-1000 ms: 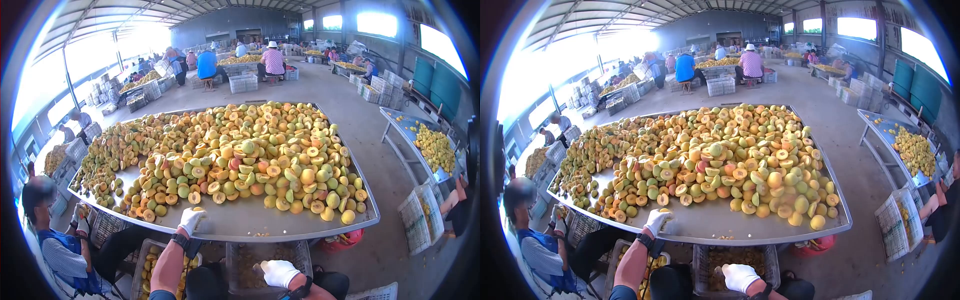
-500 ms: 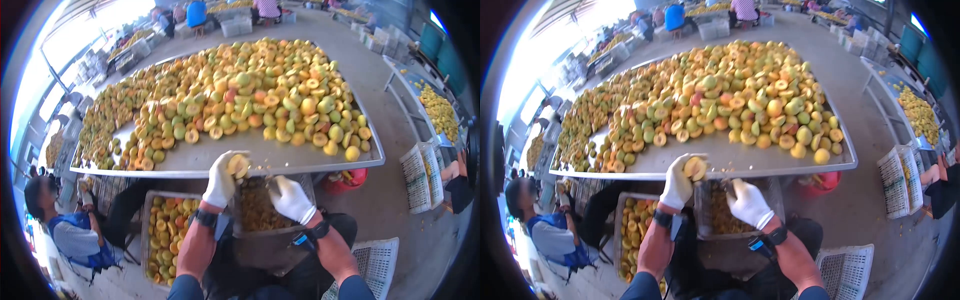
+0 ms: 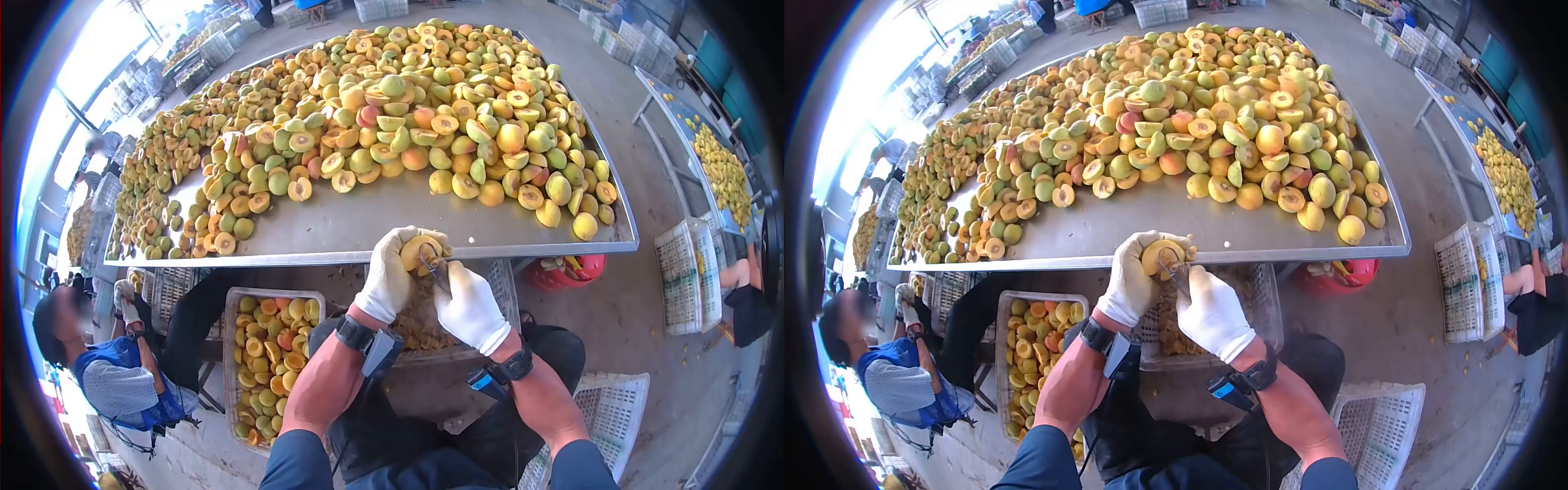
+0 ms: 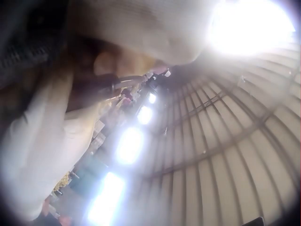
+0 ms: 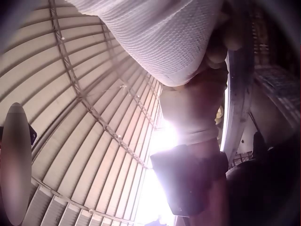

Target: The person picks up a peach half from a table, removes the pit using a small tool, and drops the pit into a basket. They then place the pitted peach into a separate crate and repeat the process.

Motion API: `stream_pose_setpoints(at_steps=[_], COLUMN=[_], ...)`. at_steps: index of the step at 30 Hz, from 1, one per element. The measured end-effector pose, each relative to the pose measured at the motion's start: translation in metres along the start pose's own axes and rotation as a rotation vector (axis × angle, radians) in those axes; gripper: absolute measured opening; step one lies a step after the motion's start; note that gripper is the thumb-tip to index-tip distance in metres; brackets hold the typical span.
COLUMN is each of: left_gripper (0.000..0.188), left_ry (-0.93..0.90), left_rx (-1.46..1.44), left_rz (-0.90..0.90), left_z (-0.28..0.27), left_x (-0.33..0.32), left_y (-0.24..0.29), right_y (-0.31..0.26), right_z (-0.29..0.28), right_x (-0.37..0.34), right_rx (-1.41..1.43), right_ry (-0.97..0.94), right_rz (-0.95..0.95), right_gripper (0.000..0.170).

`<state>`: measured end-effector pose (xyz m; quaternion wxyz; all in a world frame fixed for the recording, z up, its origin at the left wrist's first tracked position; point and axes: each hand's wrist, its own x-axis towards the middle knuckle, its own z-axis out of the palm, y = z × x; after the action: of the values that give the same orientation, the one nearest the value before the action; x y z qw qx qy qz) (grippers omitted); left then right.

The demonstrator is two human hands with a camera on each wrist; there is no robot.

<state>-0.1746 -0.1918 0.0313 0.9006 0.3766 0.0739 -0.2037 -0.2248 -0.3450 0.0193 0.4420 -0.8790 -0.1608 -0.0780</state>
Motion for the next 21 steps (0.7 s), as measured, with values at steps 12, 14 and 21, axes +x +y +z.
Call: stream_pose_setpoints(at_steps=[12,14,21], left_gripper=[0.04,0.041,0.028], left_ry=[0.043,0.058,-0.101], left_rx=[0.079,0.081,0.593], left_rz=[0.069,0.055,0.144], left_z=[0.003,0.003,-0.006], left_x=[-0.002,-0.002,-0.009], left_y=[-0.004,-0.003,0.015], right_y=[0.0,-0.001,-0.007], right_z=[0.004,0.004,0.007], right_x=[0.001,0.002,-0.005], right_rx=[-0.028,0.031,0.044], right_ry=[-0.081,-0.111,-0.21], right_rz=[0.038,0.076,0.089], right_gripper=[0.017,0.017,0.022])
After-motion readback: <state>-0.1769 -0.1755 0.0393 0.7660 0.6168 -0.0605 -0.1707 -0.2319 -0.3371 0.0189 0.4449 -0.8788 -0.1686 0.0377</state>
